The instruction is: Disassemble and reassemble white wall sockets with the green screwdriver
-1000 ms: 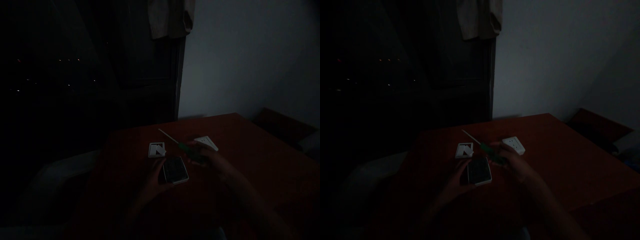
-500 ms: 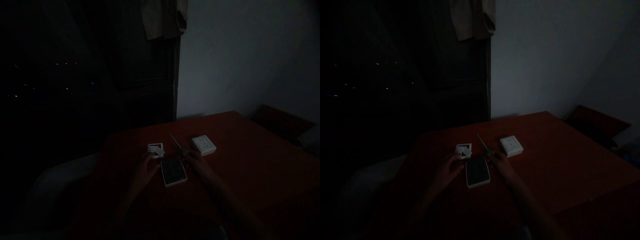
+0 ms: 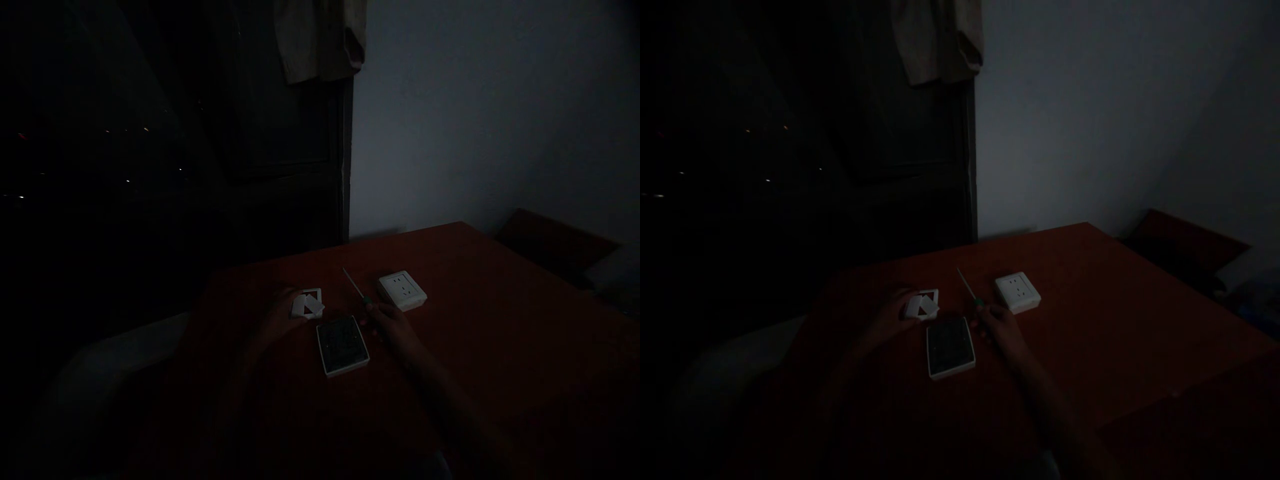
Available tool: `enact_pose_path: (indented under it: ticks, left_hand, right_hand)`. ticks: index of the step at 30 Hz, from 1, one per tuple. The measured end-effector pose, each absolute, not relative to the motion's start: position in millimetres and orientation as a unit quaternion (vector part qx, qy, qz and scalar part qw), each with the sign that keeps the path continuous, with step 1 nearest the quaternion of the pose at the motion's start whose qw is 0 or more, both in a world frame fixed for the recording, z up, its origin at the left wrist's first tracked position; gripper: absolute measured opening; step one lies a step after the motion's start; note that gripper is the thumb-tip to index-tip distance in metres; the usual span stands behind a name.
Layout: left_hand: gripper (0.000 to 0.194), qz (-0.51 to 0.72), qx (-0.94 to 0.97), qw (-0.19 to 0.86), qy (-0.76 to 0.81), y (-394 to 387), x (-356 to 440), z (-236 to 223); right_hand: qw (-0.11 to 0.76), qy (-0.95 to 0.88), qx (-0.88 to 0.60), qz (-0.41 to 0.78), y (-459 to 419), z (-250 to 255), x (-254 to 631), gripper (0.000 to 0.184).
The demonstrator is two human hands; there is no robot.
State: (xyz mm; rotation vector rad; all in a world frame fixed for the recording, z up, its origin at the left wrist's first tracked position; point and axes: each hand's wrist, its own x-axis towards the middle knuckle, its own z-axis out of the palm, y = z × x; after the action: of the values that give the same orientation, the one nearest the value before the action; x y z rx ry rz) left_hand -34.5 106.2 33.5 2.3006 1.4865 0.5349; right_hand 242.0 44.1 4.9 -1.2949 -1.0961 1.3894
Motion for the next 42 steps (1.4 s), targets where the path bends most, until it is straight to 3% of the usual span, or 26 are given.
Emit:
enact_pose_path:
  ticks: [15,27,34,42]
  left_hand:
    - [0.05,0.198,0.79,0.185,0.55,108.4,-36.9,22.5]
    - [0.048,0.192,0.784,0.17,0.565,116.5,-39.6,23.5]
    - [0.052,0.205,0.776,0.164,0.573,109.7,-32.1,33.9]
    - [0.059,0.254,0.805,0.23,0.484,58.1,13.2,49.7]
  right_hand:
    - [0.454,-0.434,-0.536,0.564,47.7,-1.7,241.9,0.057]
    - [0.434,-0.457,-0.546,0.552,47.1,0.4,243.5,0.055]
    - [0.452,-0.45,-0.528,0.561,47.5,-0.6,243.3,0.048]
    - [0.483,-0.433,-0.467,0.601,39.7,11.4,238.4,0.034]
